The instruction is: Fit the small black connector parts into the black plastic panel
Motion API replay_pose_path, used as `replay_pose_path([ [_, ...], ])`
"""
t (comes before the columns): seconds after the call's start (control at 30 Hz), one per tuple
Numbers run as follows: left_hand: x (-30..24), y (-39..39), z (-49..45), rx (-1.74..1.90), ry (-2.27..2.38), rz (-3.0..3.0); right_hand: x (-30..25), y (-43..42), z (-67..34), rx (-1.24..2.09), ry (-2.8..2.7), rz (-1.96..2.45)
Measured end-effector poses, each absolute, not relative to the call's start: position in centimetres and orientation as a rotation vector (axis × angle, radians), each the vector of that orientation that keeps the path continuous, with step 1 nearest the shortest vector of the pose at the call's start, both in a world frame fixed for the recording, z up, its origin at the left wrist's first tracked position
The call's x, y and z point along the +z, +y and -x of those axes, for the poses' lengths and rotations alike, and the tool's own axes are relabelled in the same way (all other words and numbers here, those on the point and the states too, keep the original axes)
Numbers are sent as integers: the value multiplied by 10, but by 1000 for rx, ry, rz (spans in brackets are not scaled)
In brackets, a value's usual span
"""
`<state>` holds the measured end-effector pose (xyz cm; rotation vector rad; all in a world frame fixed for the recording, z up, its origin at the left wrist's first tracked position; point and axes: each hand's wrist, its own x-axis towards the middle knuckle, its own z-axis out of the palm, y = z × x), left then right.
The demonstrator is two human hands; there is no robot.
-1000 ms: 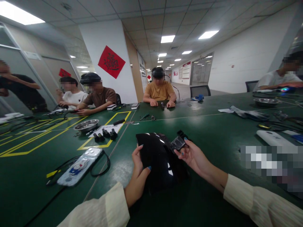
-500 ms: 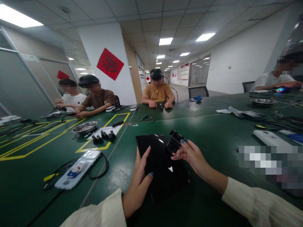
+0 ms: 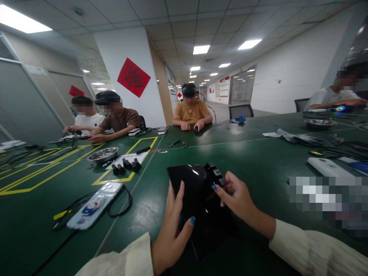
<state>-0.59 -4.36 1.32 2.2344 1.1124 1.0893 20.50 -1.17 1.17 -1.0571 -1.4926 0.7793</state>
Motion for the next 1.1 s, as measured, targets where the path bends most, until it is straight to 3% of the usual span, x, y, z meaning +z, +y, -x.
replay_pose_path([
  [0.33, 16, -44, 7, 1120, 1065, -2236, 19, -6, -217, 335, -1871, 1136],
  [0.87, 16, -46, 6, 1149, 1063, -2296, 21, -9, -219, 126, -1716, 1282],
  [1.1, 14, -46, 7, 1133, 1076, -2303, 26, -11, -218, 211, -1742, 1326],
])
